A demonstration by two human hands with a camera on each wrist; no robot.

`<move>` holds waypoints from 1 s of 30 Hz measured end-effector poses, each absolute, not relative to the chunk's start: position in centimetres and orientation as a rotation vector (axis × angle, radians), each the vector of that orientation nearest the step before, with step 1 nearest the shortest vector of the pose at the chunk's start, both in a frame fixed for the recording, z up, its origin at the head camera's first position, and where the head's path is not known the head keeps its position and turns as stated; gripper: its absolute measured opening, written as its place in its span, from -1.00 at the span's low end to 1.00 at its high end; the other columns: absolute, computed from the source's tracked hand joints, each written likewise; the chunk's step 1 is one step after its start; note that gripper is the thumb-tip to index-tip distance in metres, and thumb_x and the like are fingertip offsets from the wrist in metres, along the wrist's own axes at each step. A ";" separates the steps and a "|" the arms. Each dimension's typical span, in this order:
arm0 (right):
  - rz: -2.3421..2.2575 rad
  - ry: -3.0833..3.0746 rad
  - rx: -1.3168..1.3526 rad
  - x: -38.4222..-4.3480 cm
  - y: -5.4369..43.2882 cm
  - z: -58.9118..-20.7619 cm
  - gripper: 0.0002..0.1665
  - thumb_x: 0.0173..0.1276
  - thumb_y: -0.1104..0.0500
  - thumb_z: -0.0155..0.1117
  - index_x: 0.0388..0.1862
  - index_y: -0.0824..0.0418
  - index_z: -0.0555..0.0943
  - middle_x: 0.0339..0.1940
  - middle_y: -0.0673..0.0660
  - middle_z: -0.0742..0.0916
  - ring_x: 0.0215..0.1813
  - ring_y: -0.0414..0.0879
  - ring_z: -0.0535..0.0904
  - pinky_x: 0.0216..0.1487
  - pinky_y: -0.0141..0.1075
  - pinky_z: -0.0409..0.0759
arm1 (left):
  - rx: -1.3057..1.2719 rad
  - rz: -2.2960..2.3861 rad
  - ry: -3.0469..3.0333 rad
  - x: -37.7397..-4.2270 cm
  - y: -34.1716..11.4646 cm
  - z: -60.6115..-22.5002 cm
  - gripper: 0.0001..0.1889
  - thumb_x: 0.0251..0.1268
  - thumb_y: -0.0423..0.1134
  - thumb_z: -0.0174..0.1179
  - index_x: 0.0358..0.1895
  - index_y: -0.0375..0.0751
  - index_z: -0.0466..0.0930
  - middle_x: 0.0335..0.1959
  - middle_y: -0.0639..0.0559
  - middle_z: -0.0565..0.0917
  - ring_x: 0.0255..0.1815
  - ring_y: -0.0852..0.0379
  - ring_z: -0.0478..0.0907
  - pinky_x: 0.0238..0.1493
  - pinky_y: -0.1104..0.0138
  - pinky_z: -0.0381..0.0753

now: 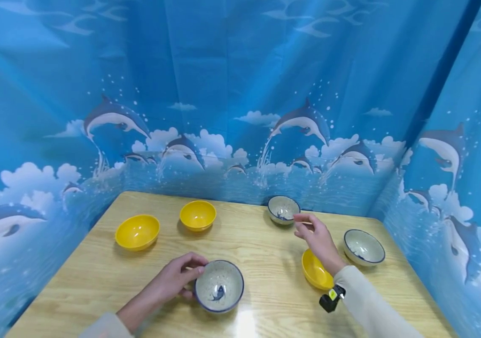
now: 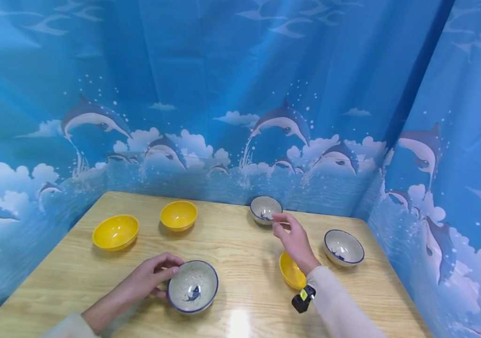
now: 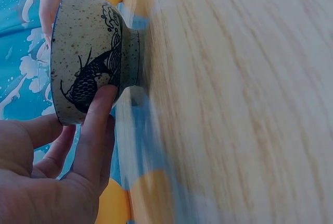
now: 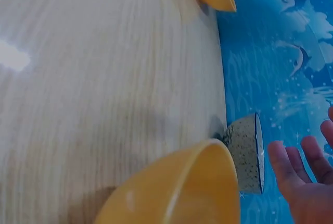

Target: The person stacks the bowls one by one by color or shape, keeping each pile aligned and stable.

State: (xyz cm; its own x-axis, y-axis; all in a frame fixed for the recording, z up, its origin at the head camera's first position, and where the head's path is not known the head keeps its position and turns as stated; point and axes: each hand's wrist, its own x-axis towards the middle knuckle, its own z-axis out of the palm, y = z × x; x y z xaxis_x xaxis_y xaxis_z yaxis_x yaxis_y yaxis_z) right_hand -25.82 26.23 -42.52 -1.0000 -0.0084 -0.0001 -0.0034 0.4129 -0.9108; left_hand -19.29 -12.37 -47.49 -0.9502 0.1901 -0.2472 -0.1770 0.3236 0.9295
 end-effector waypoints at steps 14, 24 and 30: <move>-1.704 2.641 0.087 -29.2 27.7 -41.5 -0.47 0.82 0.08 0.02 0.60 0.28 0.38 0.61 0.33 0.44 0.57 0.29 0.46 0.57 0.11 0.58 | 0.026 1.655 2.280 -19.3 -12.5 -47.6 -0.73 0.62 -0.17 0.29 0.25 -0.09 0.68 0.20 -0.04 0.72 -0.04 0.03 0.66 -0.29 0.16 0.87; -1.663 2.649 0.059 -31.5 29.2 -41.9 -0.41 0.83 0.07 -0.01 0.65 0.33 0.32 0.65 0.38 0.40 0.59 0.33 0.42 0.54 0.05 0.63 | 0.033 1.662 2.283 -19.3 -12.4 -47.6 -0.71 0.62 -0.19 0.29 0.27 -0.12 0.67 0.20 -0.04 0.73 -0.04 0.02 0.67 -0.27 0.13 0.87; -1.656 2.612 0.076 -32.4 30.1 -42.0 -0.38 0.84 0.02 -0.01 0.70 0.27 0.27 0.71 0.35 0.33 0.65 0.33 0.35 0.61 0.12 0.55 | 0.022 1.661 2.281 -19.3 -12.4 -47.5 -0.71 0.62 -0.17 0.29 0.27 -0.11 0.67 0.20 -0.04 0.72 -0.03 0.02 0.66 -0.28 0.14 0.86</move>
